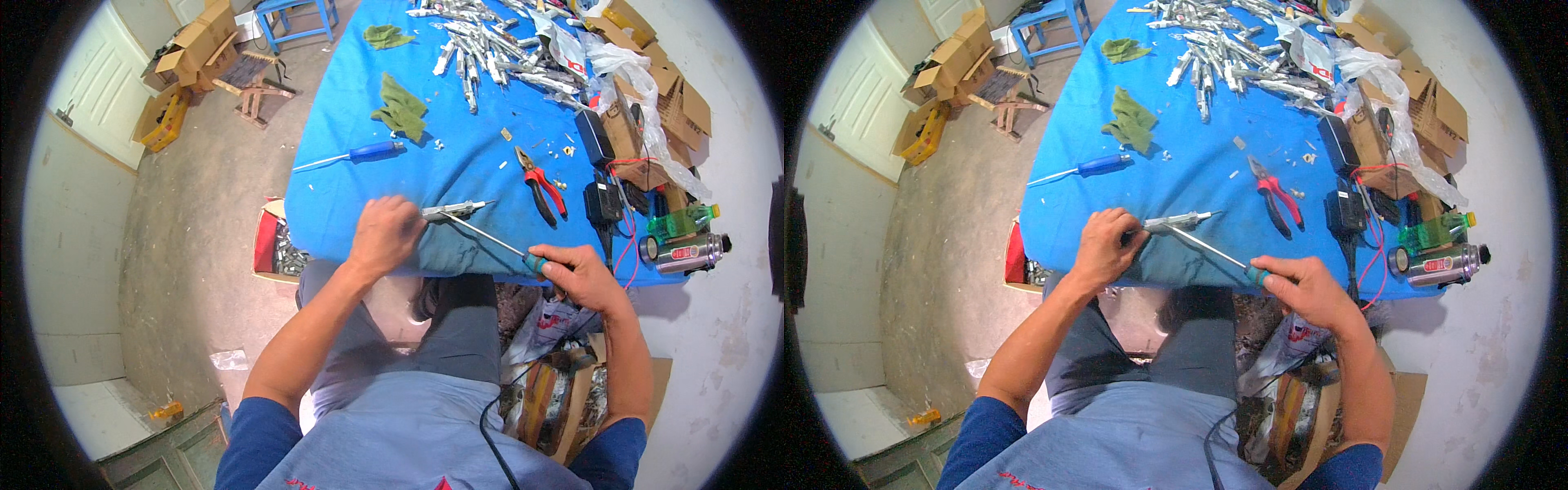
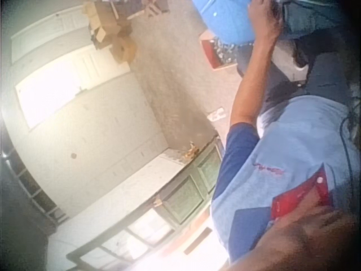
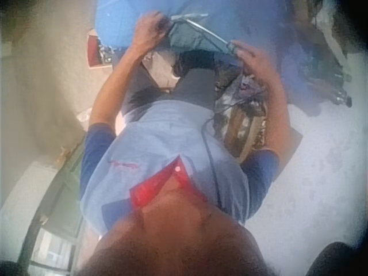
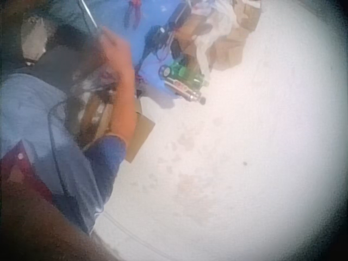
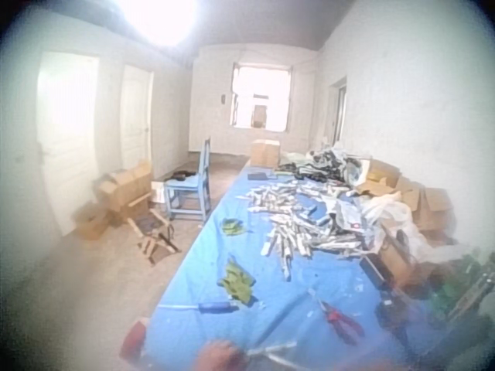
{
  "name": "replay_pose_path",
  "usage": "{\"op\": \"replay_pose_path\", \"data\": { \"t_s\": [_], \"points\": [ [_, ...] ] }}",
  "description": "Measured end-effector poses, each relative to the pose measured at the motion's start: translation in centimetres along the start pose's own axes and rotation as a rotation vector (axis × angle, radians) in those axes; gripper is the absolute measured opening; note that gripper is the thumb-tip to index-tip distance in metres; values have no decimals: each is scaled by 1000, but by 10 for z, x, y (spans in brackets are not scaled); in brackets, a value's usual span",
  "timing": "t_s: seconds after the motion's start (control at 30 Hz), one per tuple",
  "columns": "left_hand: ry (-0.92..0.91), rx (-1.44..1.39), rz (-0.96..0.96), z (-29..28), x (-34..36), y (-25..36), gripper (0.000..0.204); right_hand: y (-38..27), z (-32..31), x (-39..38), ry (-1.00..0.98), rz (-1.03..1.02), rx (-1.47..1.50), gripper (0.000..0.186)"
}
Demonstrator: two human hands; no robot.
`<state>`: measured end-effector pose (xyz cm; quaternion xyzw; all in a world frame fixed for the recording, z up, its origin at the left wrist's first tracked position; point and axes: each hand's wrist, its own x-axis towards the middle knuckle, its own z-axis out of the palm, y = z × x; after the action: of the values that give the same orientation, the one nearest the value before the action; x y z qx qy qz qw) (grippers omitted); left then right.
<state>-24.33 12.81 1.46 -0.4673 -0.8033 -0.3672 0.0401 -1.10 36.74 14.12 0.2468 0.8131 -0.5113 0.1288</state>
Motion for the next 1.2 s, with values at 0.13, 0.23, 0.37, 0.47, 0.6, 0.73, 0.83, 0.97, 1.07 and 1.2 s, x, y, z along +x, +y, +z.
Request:
{"op": "replay_pose_path", "data": {
  "t_s": [0.13,0.23,0.37,0.47,0.6,0.73,0.83,0.97,1.07,1.2],
  "points": [
    [-4,9,-17,1,-5,1,15,-5,-12,11,-61,188,242,39],
    [16,18,-21,3,-8,4,16,15,-14,18,-120,214,440,42],
    [58,-17,-23,4,-8,5,16,15,-11,13,-91,206,391,41],
    [71,-1,-18,5,-9,3,15,7,1,5,9,47,118,37],
    [51,-4,-47,3,-8,6,15,18,22,-6,179,-277,-179,31],
    [60,2,-36,4,-8,6,15,19,24,-12,226,-408,-255,31],
    [60,1,-46,2,-8,8,16,15,25,-14,230,-414,-253,32],
    [60,11,-34,4,-9,5,15,8,23,-14,207,-376,-267,32],
    [58,1,-45,6,-10,5,16,5,20,-14,184,-382,-303,32],
    [64,8,-20,6,-10,4,16,-8,17,-14,153,-410,-376,33]
  ]
}}
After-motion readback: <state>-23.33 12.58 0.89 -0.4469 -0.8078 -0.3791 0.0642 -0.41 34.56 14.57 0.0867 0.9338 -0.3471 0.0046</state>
